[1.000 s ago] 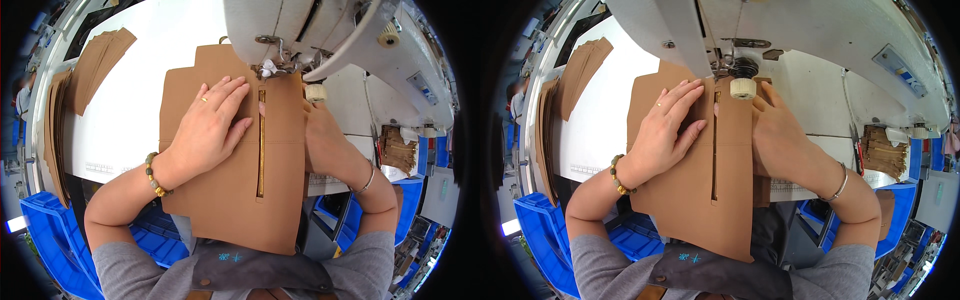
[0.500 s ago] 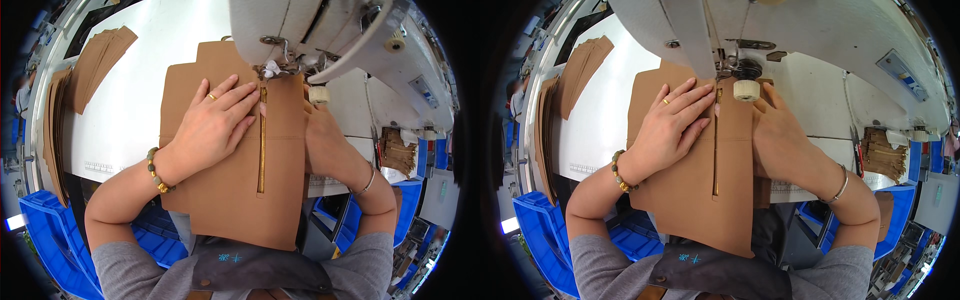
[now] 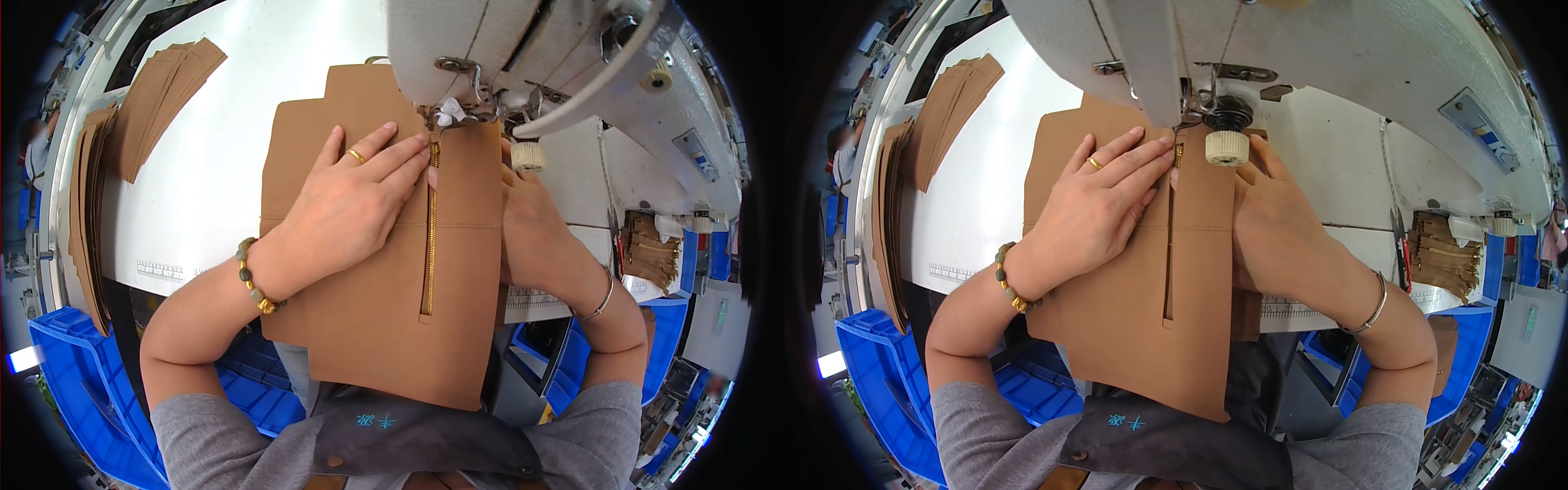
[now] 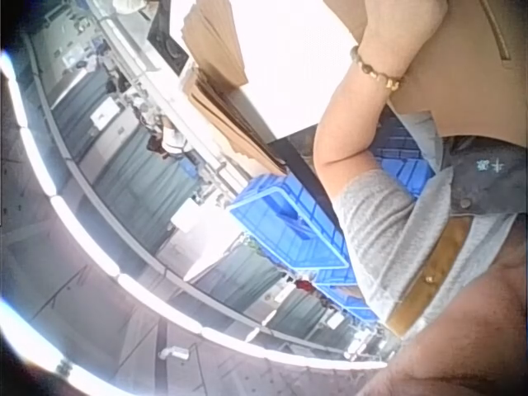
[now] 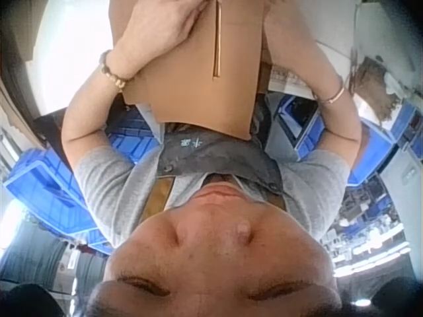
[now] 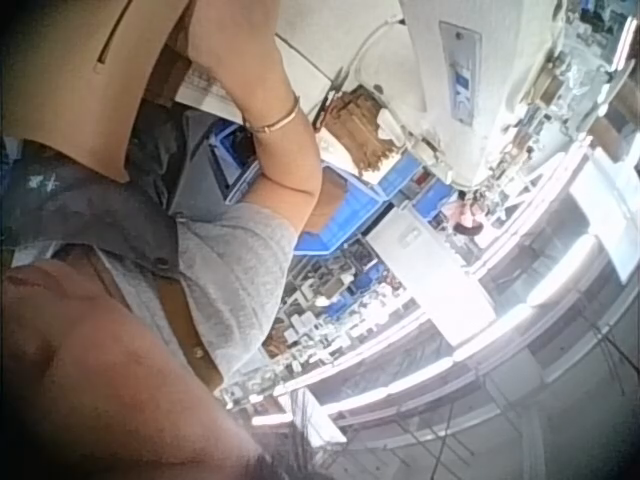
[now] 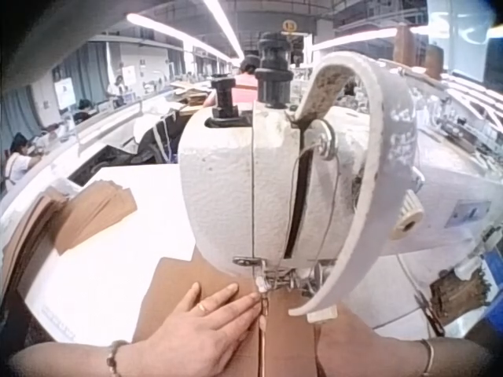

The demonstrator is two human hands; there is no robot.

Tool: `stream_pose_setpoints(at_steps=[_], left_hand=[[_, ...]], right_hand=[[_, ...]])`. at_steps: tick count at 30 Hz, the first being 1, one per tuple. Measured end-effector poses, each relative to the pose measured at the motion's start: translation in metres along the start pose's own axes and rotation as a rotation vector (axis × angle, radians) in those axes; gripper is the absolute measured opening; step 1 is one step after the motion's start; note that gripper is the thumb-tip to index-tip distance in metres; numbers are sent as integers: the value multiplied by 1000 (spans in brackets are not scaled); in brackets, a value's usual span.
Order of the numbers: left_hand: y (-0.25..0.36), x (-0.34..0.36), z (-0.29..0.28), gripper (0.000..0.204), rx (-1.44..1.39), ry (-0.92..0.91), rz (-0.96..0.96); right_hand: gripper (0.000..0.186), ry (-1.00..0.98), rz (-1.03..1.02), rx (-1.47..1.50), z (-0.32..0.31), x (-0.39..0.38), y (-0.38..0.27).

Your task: The recorder is using a sewing machine to sew a zipper and panels for a leather pouch.

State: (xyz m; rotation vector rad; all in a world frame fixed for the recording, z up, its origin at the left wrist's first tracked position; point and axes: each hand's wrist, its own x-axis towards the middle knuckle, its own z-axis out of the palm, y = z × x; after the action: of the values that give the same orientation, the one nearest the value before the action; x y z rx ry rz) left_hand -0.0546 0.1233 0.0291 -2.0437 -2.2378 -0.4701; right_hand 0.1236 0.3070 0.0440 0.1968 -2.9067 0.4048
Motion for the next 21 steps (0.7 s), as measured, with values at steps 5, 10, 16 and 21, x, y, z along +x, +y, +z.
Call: stream_pose_setpoints(at_steps=[5,10,16,21], left_hand=[[1,2,-4,49,57,-18,26],[-2,5,-6,48,96,3,94],[-2,6,-4,45,103,32,100],[-1,7,-4,41,102,33,105]], right_hand=[[79,-31,13,37,1,0,1],[74,-41,26,12,1,-1,1],[62,45,33,166,4,3,8],[27,193,186,103,-13,1,15]])
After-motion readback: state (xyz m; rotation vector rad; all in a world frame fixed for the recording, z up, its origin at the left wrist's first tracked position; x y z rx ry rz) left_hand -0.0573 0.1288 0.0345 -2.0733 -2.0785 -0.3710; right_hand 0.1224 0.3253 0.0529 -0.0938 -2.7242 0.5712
